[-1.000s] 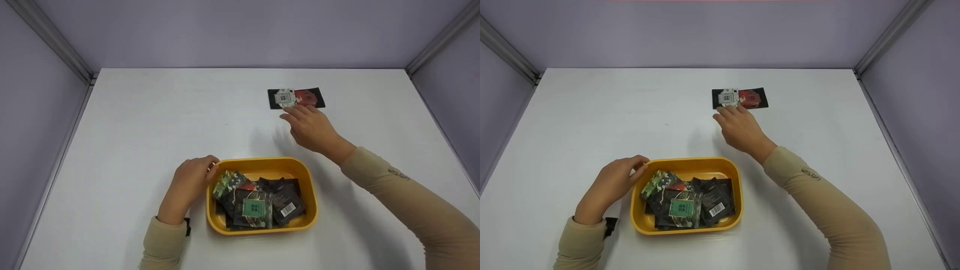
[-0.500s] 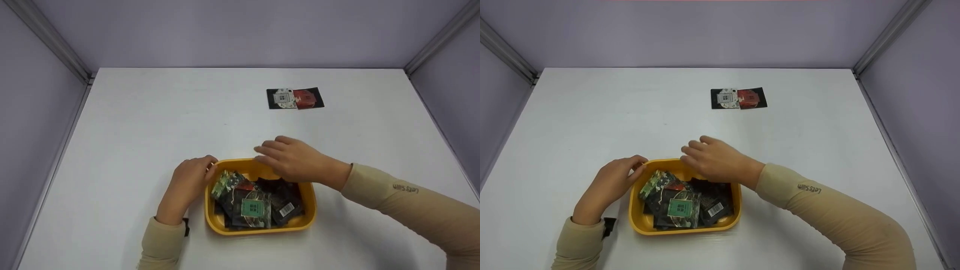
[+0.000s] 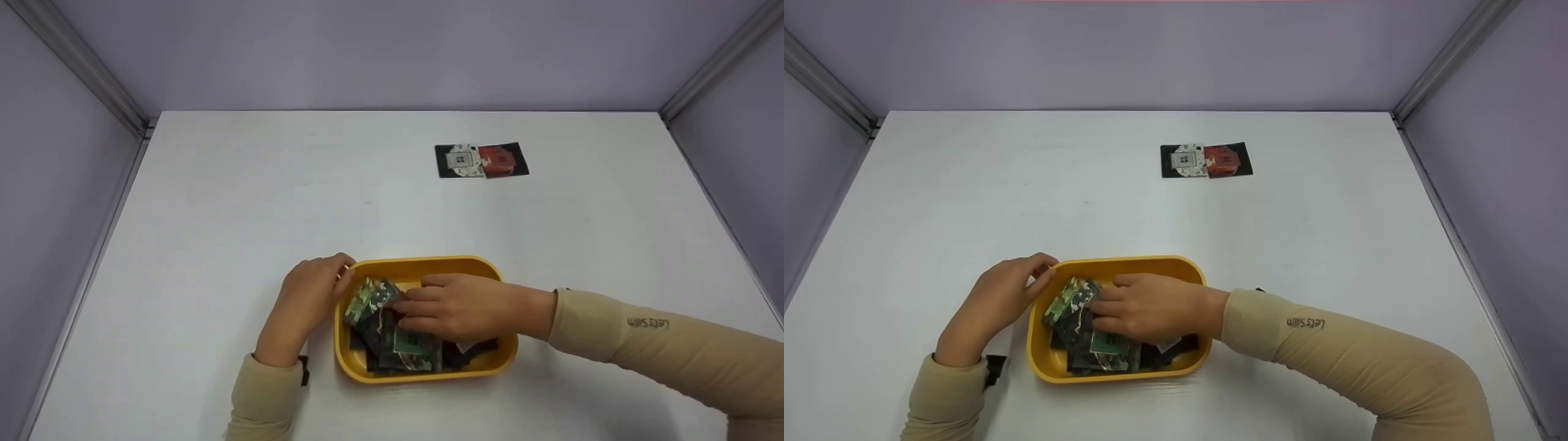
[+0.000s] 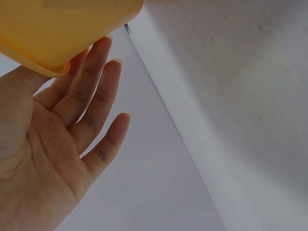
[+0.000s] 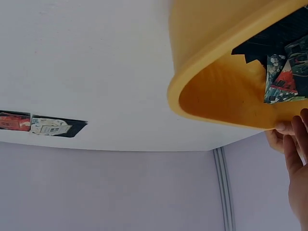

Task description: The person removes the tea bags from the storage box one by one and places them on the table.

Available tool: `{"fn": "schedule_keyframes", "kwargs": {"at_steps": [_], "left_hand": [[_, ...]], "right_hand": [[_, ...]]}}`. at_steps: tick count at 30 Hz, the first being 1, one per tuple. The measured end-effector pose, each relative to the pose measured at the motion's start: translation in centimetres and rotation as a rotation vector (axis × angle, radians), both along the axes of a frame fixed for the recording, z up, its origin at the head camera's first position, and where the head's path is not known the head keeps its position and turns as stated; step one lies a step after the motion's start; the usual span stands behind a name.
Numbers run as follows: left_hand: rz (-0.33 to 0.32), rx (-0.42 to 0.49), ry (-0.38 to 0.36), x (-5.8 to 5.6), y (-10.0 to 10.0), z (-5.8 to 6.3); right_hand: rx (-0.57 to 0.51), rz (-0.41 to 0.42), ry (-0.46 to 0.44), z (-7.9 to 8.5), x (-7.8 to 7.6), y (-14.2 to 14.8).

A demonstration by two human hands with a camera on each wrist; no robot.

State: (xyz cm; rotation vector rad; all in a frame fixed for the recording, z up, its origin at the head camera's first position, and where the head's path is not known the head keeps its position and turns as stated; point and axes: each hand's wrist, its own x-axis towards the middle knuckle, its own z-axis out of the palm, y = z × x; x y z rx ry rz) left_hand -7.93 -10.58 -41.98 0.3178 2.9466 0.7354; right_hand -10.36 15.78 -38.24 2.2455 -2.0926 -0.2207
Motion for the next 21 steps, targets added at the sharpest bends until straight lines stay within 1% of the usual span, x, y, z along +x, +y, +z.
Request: {"fn": "schedule_keyframes", "kwargs": {"at_steps": [6, 14, 17, 21], "left_hand": [[0.002, 0.001, -0.009, 0.0, 0.0, 0.0], [0.004, 0.006, -0.027, 0.0, 0.1, 0.0], [0.008, 0.003, -0.029, 0.0, 0.1, 0.0], [0.015, 0.001, -0.028, 0.1, 0.1, 0.0]], "right_hand": [[0.044, 0.050, -0.034, -0.5, 0.3, 0.0], [0.151, 0.034, -0.082, -1.4, 0.4, 0.2], [0.168, 0.022, -0.096, -1.8, 0.5, 0.3], [0.169, 0.012, -0.080, -2.2, 0.7, 0.3]]}}
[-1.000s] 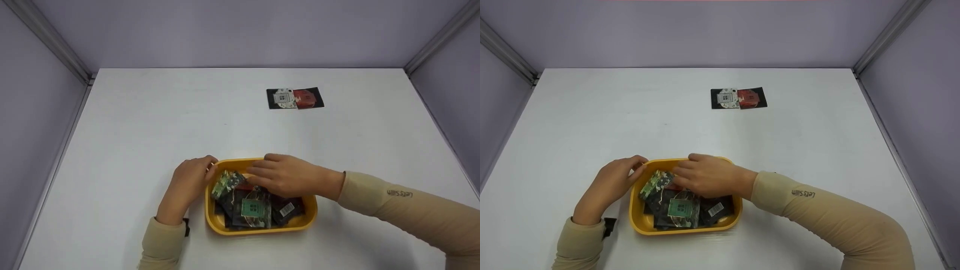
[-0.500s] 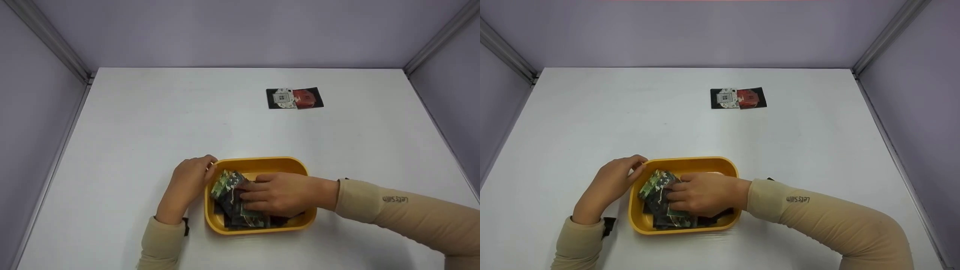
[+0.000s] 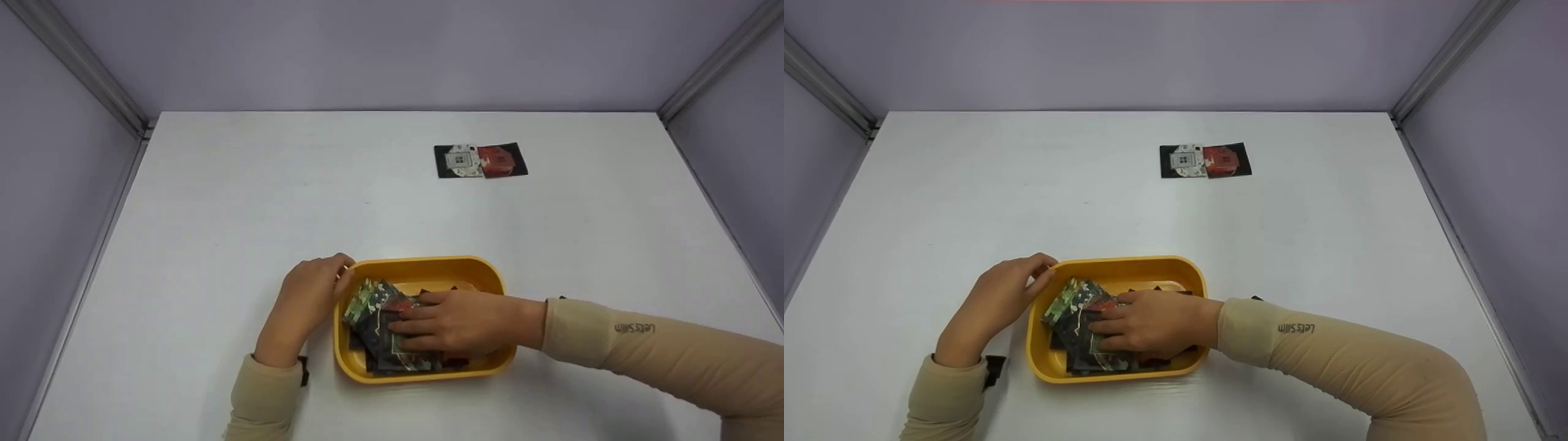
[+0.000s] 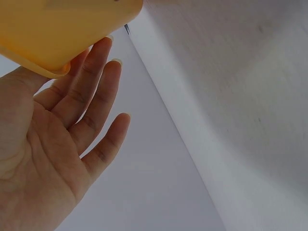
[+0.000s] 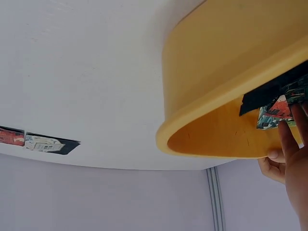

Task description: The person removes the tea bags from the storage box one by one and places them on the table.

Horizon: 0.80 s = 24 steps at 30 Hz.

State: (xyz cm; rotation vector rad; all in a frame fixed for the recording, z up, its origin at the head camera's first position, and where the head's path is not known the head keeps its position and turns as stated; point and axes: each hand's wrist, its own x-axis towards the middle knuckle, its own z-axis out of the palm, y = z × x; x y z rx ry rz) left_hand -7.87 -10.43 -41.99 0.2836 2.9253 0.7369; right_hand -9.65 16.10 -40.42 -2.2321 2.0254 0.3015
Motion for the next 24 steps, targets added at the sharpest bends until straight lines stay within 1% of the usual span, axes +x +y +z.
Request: {"fn": "schedule_keyframes", "kwargs": {"at_steps": [2, 4, 11, 14, 18, 21, 24], "left_hand": [[0.001, 0.000, 0.004, 0.0, 0.0, 0.0], [-0.001, -0.003, 0.011, 0.0, 0.0, 0.0], [-0.009, -0.015, 0.034, 0.0, 0.1, 0.0], [-0.014, -0.012, 0.036, 0.0, 0.0, -0.1], [-0.015, -0.011, 0.031, -0.1, 0.0, -0.1], [-0.011, -0.005, 0.023, -0.1, -0.1, -0.1], [-0.010, -0.002, 0.025, -0.1, -0.1, -0.1]], "right_hand": [[-0.008, -0.004, 0.005, -0.1, 0.1, 0.0], [-0.023, 0.008, 0.030, -0.1, 0.1, 0.0], [-0.083, 0.083, 0.120, -0.1, 0.2, 0.1], [-0.140, 0.112, 0.149, 0.1, 0.2, 0.1], [-0.253, 0.141, 0.191, 0.7, 0.1, 0.2], [-0.322, 0.126, 0.209, 1.5, 0.0, 0.2], [-0.356, 0.094, 0.246, 2.3, -0.1, 0.5]]}}
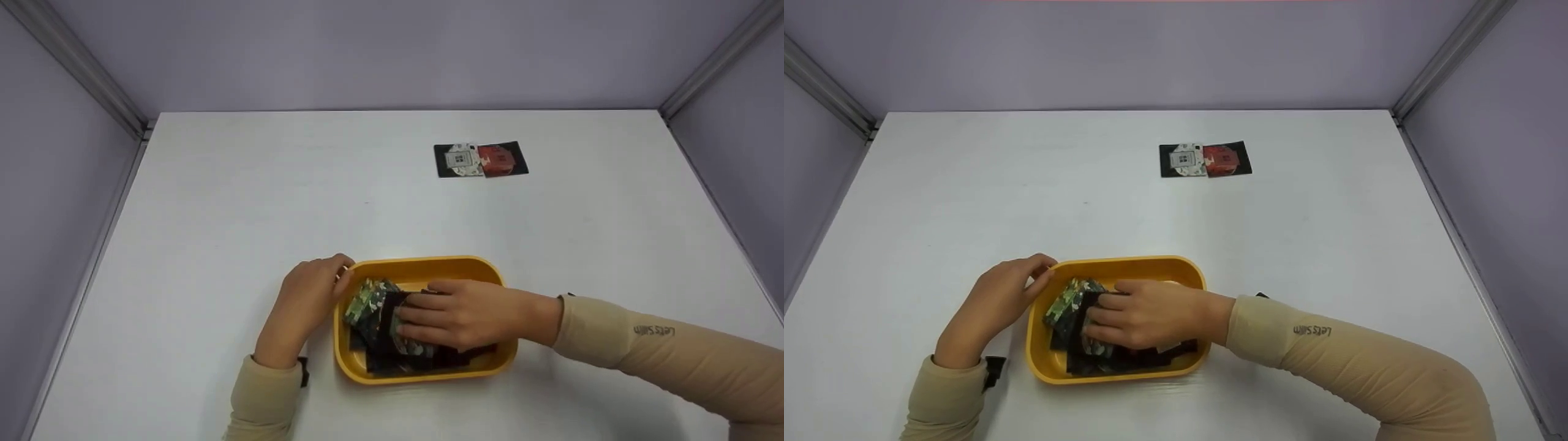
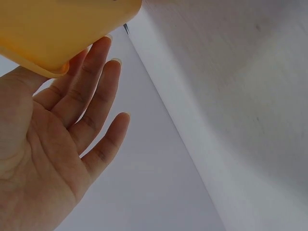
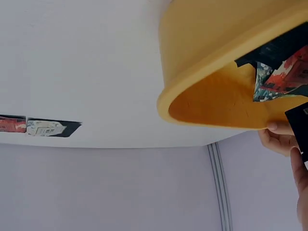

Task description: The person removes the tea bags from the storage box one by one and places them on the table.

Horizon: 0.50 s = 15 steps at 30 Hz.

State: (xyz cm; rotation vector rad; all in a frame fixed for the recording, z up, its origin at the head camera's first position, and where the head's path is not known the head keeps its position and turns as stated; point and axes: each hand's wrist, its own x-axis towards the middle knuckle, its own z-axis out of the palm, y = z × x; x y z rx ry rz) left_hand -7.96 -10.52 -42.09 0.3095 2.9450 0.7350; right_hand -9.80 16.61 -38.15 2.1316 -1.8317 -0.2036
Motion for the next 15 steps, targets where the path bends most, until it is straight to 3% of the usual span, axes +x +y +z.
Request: {"fn": "schedule_keyframes", "kwargs": {"at_steps": [15], "left_hand": [[-0.002, 0.003, 0.007, 0.0, 0.0, 0.0]], "right_hand": [[-0.237, -0.300, 0.021, 1.2, -3.3, 4.7]]}}
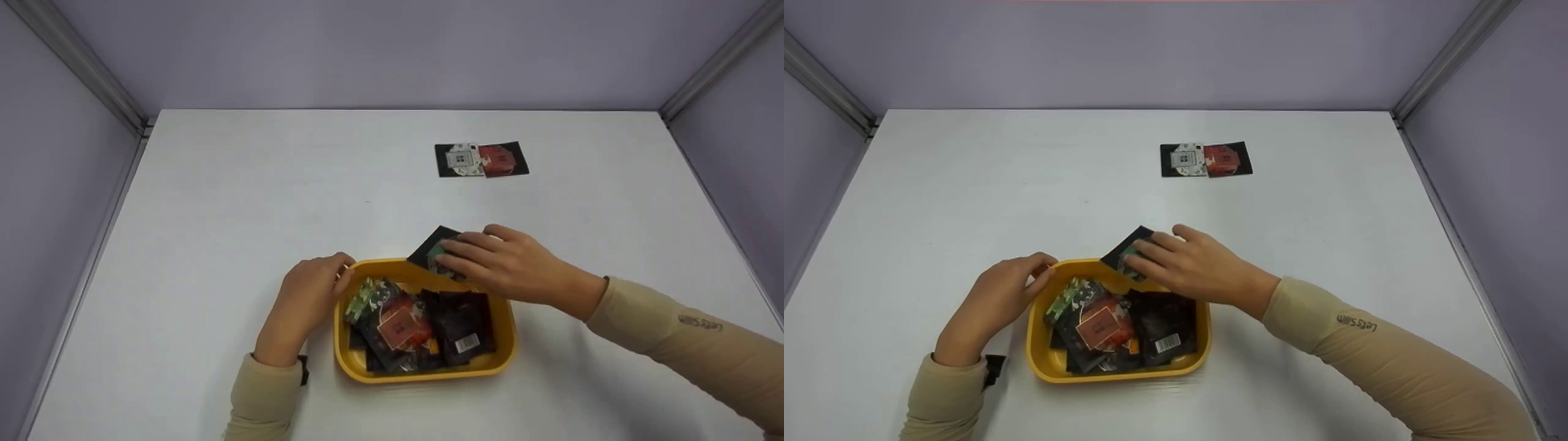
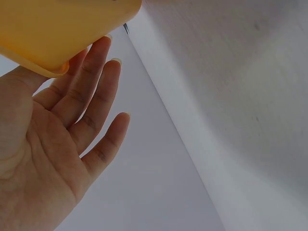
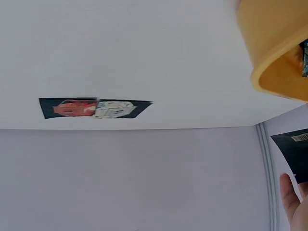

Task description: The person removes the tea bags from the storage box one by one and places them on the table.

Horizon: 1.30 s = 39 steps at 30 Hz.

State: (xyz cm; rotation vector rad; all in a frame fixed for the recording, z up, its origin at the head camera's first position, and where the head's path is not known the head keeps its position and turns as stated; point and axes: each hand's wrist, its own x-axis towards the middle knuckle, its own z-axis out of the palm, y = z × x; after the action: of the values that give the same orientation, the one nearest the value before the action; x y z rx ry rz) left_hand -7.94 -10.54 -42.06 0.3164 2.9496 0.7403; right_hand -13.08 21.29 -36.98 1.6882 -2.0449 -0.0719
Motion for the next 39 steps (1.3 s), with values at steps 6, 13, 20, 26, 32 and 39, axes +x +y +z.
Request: {"fn": "schedule_keyframes", "kwargs": {"at_steps": [6, 13, 20, 26, 32, 39], "left_hand": [[-0.007, 0.003, -0.008, 0.0, -0.1, 0.1], [0.002, 0.011, -0.028, 0.0, -0.1, 0.2], [0.006, 0.012, -0.029, 0.0, -0.1, 0.2], [0.000, 0.018, -0.015, 0.0, -0.1, 0.0], [-0.009, 0.013, 0.008, 0.0, -0.1, 0.0], [-0.008, 0.006, 0.009, 0.1, -0.1, 0.0]], "right_hand": [[-0.065, -0.146, -0.066, -1.0, -2.0, 3.0], [-0.069, -0.290, -0.084, -2.6, -5.1, 7.1], [-0.049, -0.362, -0.034, -4.5, -8.0, 11.0], [-0.086, -0.484, 0.002, -6.3, -9.8, 13.3], [-0.176, -0.638, 0.044, -7.4, -11.8, 13.8], [-0.219, -0.850, -0.010, -8.1, -13.5, 12.9]]}}
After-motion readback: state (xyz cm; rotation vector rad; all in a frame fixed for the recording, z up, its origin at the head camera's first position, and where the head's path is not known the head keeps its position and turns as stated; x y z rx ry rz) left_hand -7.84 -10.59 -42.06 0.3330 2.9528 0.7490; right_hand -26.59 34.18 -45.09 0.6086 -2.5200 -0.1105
